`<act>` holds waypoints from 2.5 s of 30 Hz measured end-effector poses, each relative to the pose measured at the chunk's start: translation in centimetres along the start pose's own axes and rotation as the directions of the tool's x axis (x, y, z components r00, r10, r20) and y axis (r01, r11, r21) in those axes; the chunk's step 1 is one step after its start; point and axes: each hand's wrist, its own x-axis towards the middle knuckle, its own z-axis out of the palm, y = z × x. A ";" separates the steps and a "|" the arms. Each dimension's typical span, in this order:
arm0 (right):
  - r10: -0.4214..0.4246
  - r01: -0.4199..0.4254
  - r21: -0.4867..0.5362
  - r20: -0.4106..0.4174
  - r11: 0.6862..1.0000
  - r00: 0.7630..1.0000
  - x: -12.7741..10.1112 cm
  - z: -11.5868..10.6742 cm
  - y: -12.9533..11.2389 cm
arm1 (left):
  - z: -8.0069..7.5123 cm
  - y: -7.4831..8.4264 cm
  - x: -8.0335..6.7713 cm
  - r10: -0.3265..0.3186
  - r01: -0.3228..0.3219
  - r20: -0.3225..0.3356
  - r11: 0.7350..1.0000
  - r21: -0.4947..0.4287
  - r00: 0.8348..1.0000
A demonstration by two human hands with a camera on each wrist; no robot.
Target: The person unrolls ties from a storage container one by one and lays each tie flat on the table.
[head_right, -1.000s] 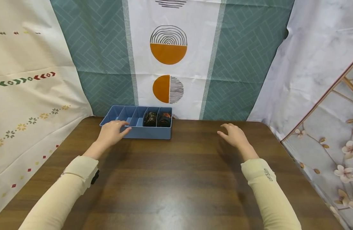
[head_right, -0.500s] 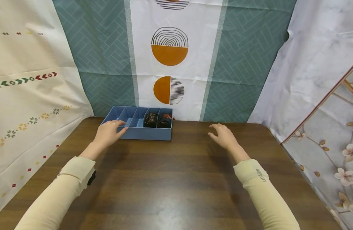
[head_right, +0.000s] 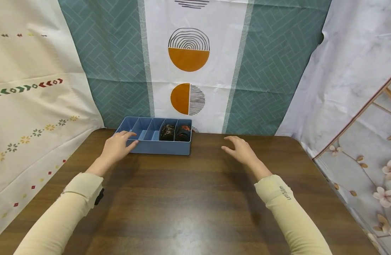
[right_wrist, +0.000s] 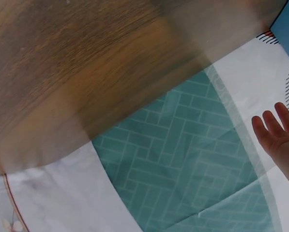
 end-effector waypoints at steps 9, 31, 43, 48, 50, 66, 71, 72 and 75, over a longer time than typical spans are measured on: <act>-0.039 0.038 0.030 0.012 0.999 0.999 0.5 0.8 -1.2 | -0.1 -0.9 -0.3 -0.028 0.029 0.019 1.000 -0.004 0.999; -0.155 0.155 -0.010 0.023 0.988 0.988 3.2 1.8 -4.0 | -0.5 -2.6 0.7 -0.068 0.066 0.090 0.998 0.022 0.994; -0.254 0.256 -0.009 0.063 0.967 0.965 4.1 2.3 -7.3 | -0.7 -2.3 3.2 -0.070 0.071 0.025 0.997 -0.037 0.997; -0.294 0.296 -0.006 0.088 0.955 0.952 4.4 2.8 -8.7 | 0.0 -1.9 4.5 -0.068 0.068 0.016 0.998 -0.010 0.998; -0.308 0.310 -0.001 0.088 0.951 0.947 4.4 3.0 -9.2 | 0.4 -1.6 5.0 -0.054 0.054 0.011 0.999 -0.001 0.998; -0.368 0.366 0.086 0.005 0.927 0.930 5.8 5.0 -12.5 | 5.7 -0.4 5.3 -0.088 0.114 0.184 0.984 -0.140 0.979; -0.377 0.377 0.050 -0.012 0.925 0.926 6.0 5.3 -12.7 | 6.9 0.2 4.9 -0.077 0.097 0.184 0.990 -0.100 0.980; -0.384 0.385 0.039 -0.017 0.922 0.923 6.0 5.3 -12.7 | 7.0 0.3 4.9 -0.078 0.096 0.184 0.992 -0.087 0.980; -0.415 0.415 -0.007 -0.032 0.910 0.909 6.4 5.5 -12.9 | 7.1 0.4 4.6 -0.081 0.093 0.165 0.993 -0.069 0.983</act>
